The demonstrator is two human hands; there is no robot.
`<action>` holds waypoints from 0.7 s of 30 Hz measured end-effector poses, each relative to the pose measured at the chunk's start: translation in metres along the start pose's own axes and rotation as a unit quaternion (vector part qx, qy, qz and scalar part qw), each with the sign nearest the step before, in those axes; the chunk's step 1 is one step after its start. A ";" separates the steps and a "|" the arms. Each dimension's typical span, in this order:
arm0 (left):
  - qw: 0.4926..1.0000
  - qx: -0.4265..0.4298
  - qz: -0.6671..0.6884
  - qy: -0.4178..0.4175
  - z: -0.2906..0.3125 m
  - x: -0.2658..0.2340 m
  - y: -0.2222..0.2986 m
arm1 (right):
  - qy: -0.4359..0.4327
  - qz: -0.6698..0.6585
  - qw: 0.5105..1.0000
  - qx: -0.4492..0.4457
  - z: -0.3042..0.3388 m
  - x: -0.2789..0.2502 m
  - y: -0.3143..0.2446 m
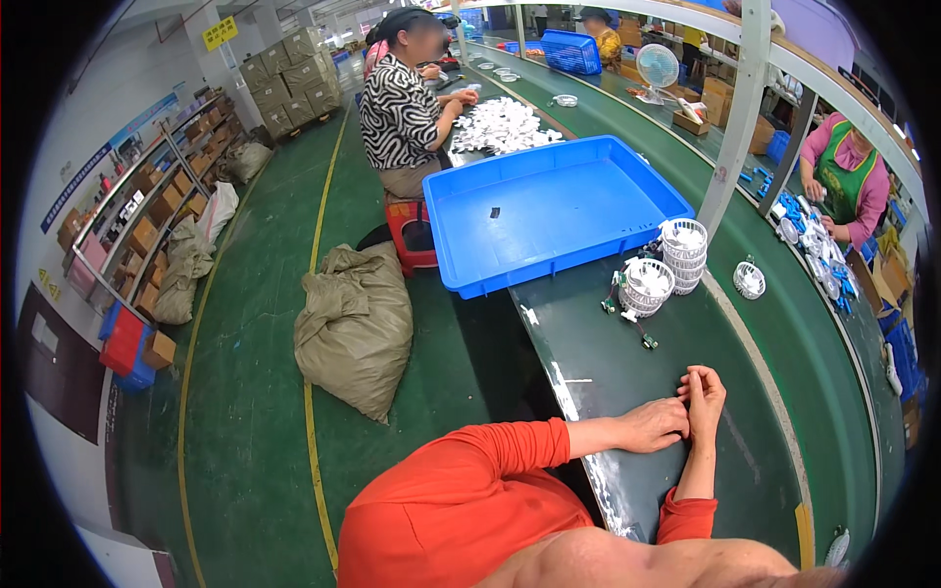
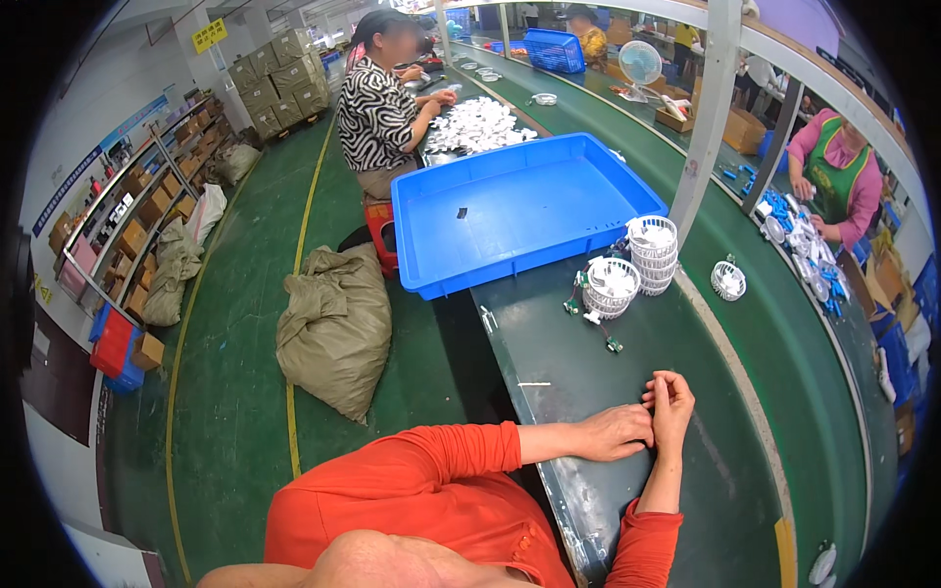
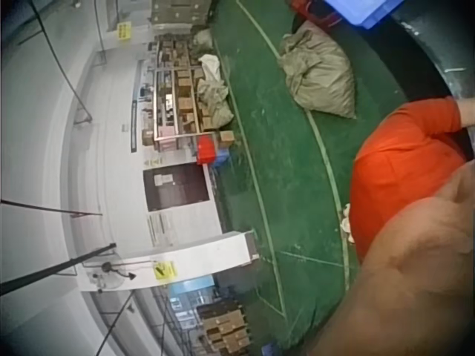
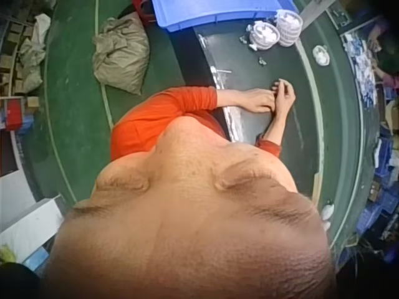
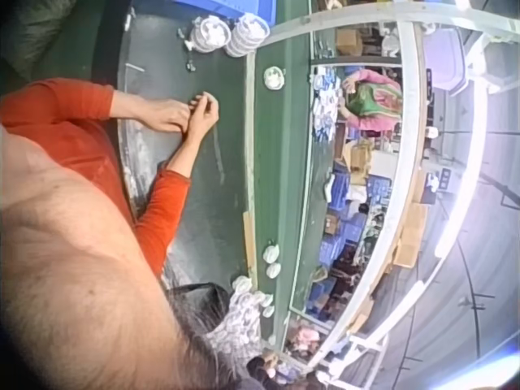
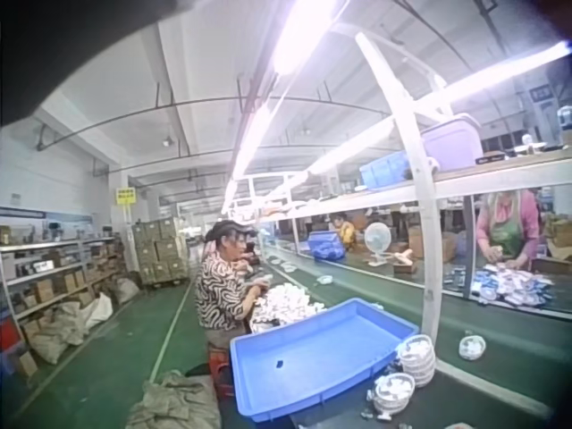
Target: The person assembles portable fans by taking fan casings and front grilles from the conveyor, snapping the grilles onto the casings by hand, and stacking the assembled fan parts on the table.
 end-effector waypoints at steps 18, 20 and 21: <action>1.000 -0.014 0.017 -0.014 0.000 -0.001 0.003 | -0.009 0.005 1.000 0.012 0.004 0.001 -0.001; 1.000 -0.017 0.022 -0.013 -0.001 0.000 0.002 | -0.011 0.006 1.000 0.008 0.003 0.000 -0.001; 0.999 -0.019 0.027 -0.013 -0.001 0.000 0.002 | -0.012 0.006 1.000 0.009 0.003 0.001 -0.002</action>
Point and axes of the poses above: each hand's wrist, its own z-axis away from the middle knuckle, its own x-axis out of the palm, y = z × x, the point moved 2 cm from there along -z, towards the middle knuckle, and after that the axes turned 11 degrees about x, right-handed, at the moved point
